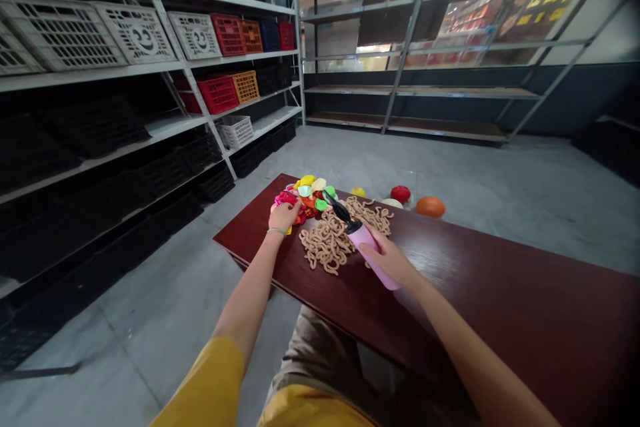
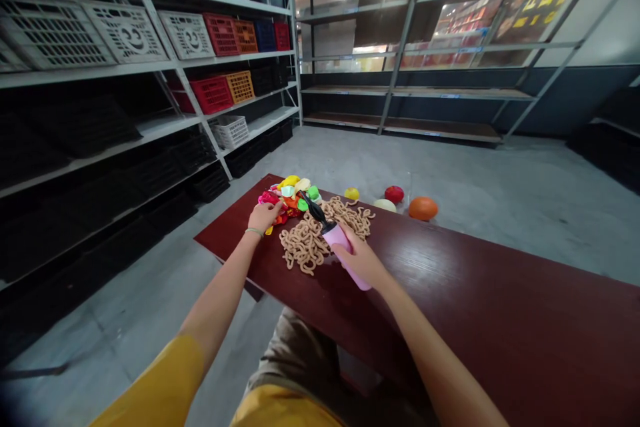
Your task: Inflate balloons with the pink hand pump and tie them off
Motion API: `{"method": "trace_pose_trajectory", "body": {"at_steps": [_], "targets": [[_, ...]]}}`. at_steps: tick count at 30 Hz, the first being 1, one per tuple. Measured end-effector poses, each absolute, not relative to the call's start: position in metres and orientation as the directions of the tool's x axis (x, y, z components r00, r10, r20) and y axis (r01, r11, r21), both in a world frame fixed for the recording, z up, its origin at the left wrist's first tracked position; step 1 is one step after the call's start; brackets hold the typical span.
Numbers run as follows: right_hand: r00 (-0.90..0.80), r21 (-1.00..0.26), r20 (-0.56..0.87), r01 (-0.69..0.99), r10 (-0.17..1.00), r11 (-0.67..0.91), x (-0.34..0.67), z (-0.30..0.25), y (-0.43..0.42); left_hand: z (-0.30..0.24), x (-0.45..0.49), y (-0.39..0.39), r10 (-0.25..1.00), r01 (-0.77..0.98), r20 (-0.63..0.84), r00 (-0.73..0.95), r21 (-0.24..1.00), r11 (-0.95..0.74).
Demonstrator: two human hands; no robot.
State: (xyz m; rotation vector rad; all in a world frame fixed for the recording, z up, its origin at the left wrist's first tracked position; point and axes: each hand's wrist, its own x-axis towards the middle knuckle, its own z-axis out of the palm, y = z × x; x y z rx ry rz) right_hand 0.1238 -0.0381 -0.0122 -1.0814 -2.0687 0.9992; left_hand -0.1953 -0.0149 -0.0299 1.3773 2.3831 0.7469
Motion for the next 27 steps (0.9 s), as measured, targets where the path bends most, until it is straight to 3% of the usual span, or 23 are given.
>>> {"method": "trace_pose_trajectory", "body": {"at_steps": [7, 14, 17, 19, 22, 24, 27], "targets": [[-0.480, -0.824, 0.067, 0.468, 0.875, 0.320, 0.147, -0.008, -0.034, -0.035, -0.181, -0.008, 0.820, 0.719, -0.012, -0.572, 0.473, 0.509], [-0.454, -0.763, 0.177, 0.497, 0.873, 0.413, 0.180, -0.012, -0.027, -0.034, -0.185, -0.029, 0.784, 0.730, 0.193, -0.590, 0.543, 0.415], [-0.441, -0.705, 0.230, 0.539, 0.868, 0.461, 0.195, -0.012, -0.030, -0.026, -0.176, -0.035, 0.713, 0.673, 0.304, -0.632, 0.670, 0.312], [-0.434, -0.665, 0.234, 0.582, 0.870, 0.469, 0.205, -0.012, -0.033, -0.016, -0.161, -0.033, 0.701, 0.537, 0.308, -0.643, 0.834, 0.126], [-0.398, -0.616, 0.247, 0.640, 0.884, 0.460, 0.220, -0.013, -0.034, 0.005, -0.123, -0.019, 0.799, 0.117, 0.235, -0.553, 0.972, -0.205], [-0.349, -0.592, 0.286, 0.668, 0.892, 0.451, 0.229, -0.015, -0.033, 0.019, -0.090, -0.006, 0.866, -0.168, 0.218, -0.451, 0.932, -0.322], [-0.282, -0.559, 0.357, 0.700, 0.890, 0.446, 0.242, -0.020, -0.031, 0.028, -0.037, 0.014, 0.922, -0.467, 0.194, -0.334, 0.816, -0.341]]}}
